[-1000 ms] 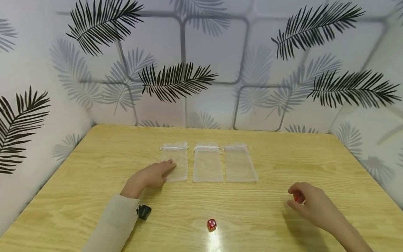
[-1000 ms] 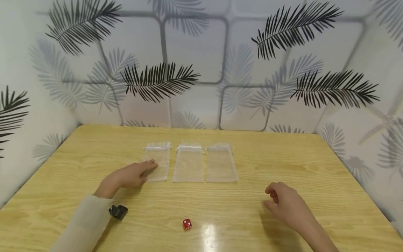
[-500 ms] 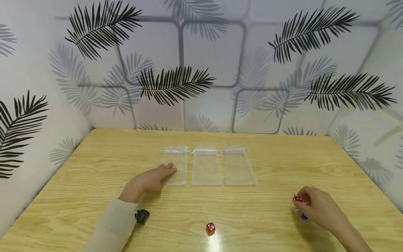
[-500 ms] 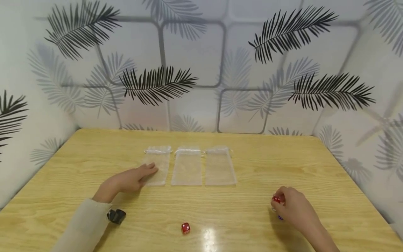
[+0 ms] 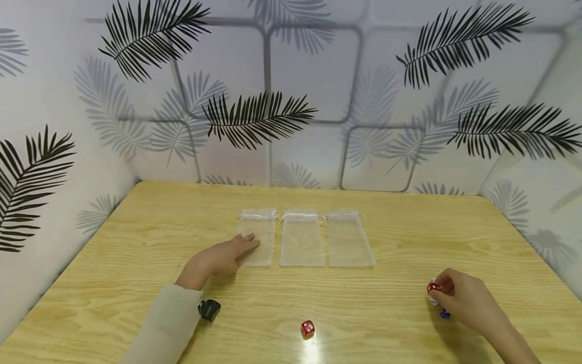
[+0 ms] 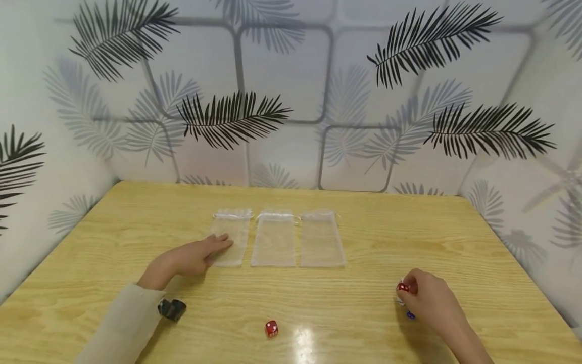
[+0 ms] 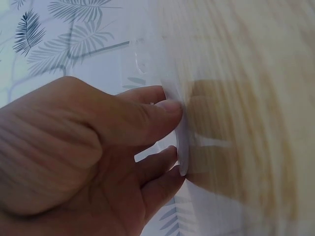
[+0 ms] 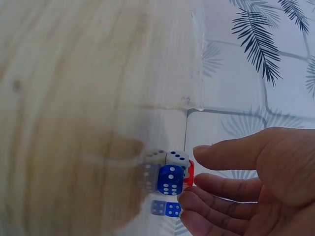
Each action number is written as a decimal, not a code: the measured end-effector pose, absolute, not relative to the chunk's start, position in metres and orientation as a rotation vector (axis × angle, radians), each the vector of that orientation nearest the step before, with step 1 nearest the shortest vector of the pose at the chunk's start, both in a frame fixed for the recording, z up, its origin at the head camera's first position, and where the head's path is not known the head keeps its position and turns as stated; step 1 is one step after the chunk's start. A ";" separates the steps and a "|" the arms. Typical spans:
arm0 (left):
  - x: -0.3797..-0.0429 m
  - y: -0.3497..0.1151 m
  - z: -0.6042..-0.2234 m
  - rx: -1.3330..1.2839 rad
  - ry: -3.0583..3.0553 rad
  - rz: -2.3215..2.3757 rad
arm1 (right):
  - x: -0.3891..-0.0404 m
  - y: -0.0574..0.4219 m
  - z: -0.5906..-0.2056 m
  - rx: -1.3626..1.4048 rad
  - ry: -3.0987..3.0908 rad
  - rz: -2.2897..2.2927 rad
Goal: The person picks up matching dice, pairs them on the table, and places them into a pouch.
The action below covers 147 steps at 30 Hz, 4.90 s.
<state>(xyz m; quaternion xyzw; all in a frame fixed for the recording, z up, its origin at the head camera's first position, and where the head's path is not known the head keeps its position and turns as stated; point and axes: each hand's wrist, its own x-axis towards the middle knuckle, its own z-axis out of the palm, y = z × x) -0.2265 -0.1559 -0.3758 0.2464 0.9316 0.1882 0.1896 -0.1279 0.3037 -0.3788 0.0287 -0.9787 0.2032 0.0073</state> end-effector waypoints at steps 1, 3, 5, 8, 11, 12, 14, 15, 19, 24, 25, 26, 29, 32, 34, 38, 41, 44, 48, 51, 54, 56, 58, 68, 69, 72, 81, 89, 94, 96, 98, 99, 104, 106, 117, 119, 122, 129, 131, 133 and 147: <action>-0.226 -0.156 -0.376 0.690 2.618 0.530 | -0.128 0.304 -0.379 0.092 -3.059 0.635; -0.226 -0.156 -0.376 0.695 2.616 0.532 | -0.128 0.303 -0.379 0.085 -3.064 0.633; -0.226 -0.157 -0.376 0.712 2.615 0.532 | -0.129 0.302 -0.378 0.085 -3.069 0.635; -0.224 -0.163 -0.378 0.718 2.621 0.521 | -0.133 0.297 -0.379 0.090 -3.085 0.663; -0.221 -0.170 -0.379 0.712 2.642 0.515 | -0.137 0.291 -0.380 0.114 -3.093 0.705; -0.221 -0.172 -0.380 0.713 2.650 0.516 | -0.138 0.289 -0.380 0.117 -3.097 0.716; -0.221 -0.174 -0.380 0.717 2.660 0.538 | -0.139 0.288 -0.380 0.117 -3.095 0.720; -0.221 -0.173 -0.379 0.707 2.659 0.559 | -0.139 0.289 -0.380 0.117 -3.093 0.718; -0.221 -0.171 -0.378 0.654 2.654 0.602 | -0.137 0.292 -0.381 0.104 -3.097 0.710; -0.222 -0.168 -0.377 0.629 2.660 0.598 | -0.134 0.298 -0.382 0.079 -3.104 0.714; -0.223 -0.167 -0.377 0.633 2.663 0.598 | -0.133 0.299 -0.382 0.078 -3.100 0.707; -0.224 -0.166 -0.377 0.640 2.664 0.596 | -0.133 0.300 -0.382 0.077 -3.097 0.702; -0.227 -0.164 -0.377 0.650 2.667 0.584 | -0.132 0.302 -0.382 0.094 -3.080 0.676; -0.230 -0.162 -0.377 0.636 2.660 0.579 | -0.132 0.303 -0.381 0.108 -3.082 0.666; -0.231 -0.162 -0.377 0.626 2.654 0.578 | -0.133 0.304 -0.380 0.110 -3.093 0.674; -0.230 -0.162 -0.376 0.621 2.645 0.585 | -0.135 0.303 -0.378 0.110 -3.113 0.684; -0.230 -0.161 -0.375 0.626 2.646 0.587 | -0.136 0.302 -0.378 0.112 -3.119 0.686; -0.229 -0.161 -0.374 0.629 2.646 0.590 | -0.136 0.302 -0.378 0.120 -3.110 0.700; -0.230 -0.161 -0.376 0.629 2.642 0.584 | -0.134 0.301 -0.378 0.113 -3.097 0.720; -0.230 -0.161 -0.376 0.629 2.642 0.581 | -0.134 0.299 -0.377 0.101 -3.094 0.725; -0.230 -0.161 -0.377 0.623 2.640 0.585 | -0.134 0.296 -0.375 0.108 -3.089 0.717; -0.230 -0.161 -0.377 0.614 2.639 0.587 | -0.134 0.293 -0.373 0.129 -3.066 0.703; -0.229 -0.161 -0.376 0.603 2.637 0.589 | -0.134 0.289 -0.372 0.154 -3.047 0.687; -0.231 -0.161 -0.377 0.596 2.635 0.581 | -0.137 0.258 -0.362 0.281 -3.011 0.758; -0.231 -0.162 -0.378 0.598 2.635 0.583 | -0.137 0.254 -0.361 0.295 -3.004 0.770; -0.231 -0.162 -0.379 0.605 2.634 0.585 | -0.138 0.244 -0.360 0.337 -3.004 0.800; -0.229 -0.159 -0.375 0.611 2.634 0.565 | -0.132 0.211 -0.360 0.459 -3.020 0.925; -0.230 -0.159 -0.375 0.617 2.632 0.556 | -0.129 0.186 -0.363 0.629 -3.001 0.969; -0.232 -0.161 -0.377 0.633 2.636 0.550 | -0.126 0.174 -0.366 0.680 -3.012 1.028; -0.232 -0.161 -0.378 0.634 2.633 0.555 | -0.124 0.170 -0.368 0.703 -3.019 1.053; -0.231 -0.162 -0.379 0.633 2.632 0.564 | -0.122 0.166 -0.370 0.725 -3.019 1.061; -0.231 -0.162 -0.379 0.630 2.631 0.570 | -0.121 0.164 -0.371 0.734 -3.020 1.065; -0.230 -0.161 -0.378 0.629 2.635 0.575 | -0.119 0.159 -0.374 0.756 -3.012 1.054; -0.230 -0.160 -0.377 0.631 2.635 0.576 | -0.118 0.158 -0.374 0.777 -3.005 1.053; -0.231 -0.161 -0.375 0.632 2.626 0.586 | -0.115 0.148 -0.375 0.893 -3.000 1.096; -0.230 -0.162 -0.376 0.626 2.625 0.586 | -0.115 0.148 -0.377 0.909 -3.000 1.111; -0.230 -0.163 -0.379 0.612 2.622 0.614 | -0.115 0.148 -0.379 0.929 -3.002 1.148; -0.227 -0.163 -0.383 0.613 2.612 0.660 | -0.114 0.151 -0.381 0.927 -3.018 1.137; -0.227 -0.163 -0.382 0.615 2.612 0.652 | -0.114 0.154 -0.378 0.898 -3.033 1.136; -0.227 -0.162 -0.382 0.618 2.617 0.638 | -0.115 0.159 -0.374 0.856 -3.049 1.143; -0.228 -0.158 -0.374 0.633 2.672 0.544 | -0.135 0.191 -0.360 0.708 -2.997 1.083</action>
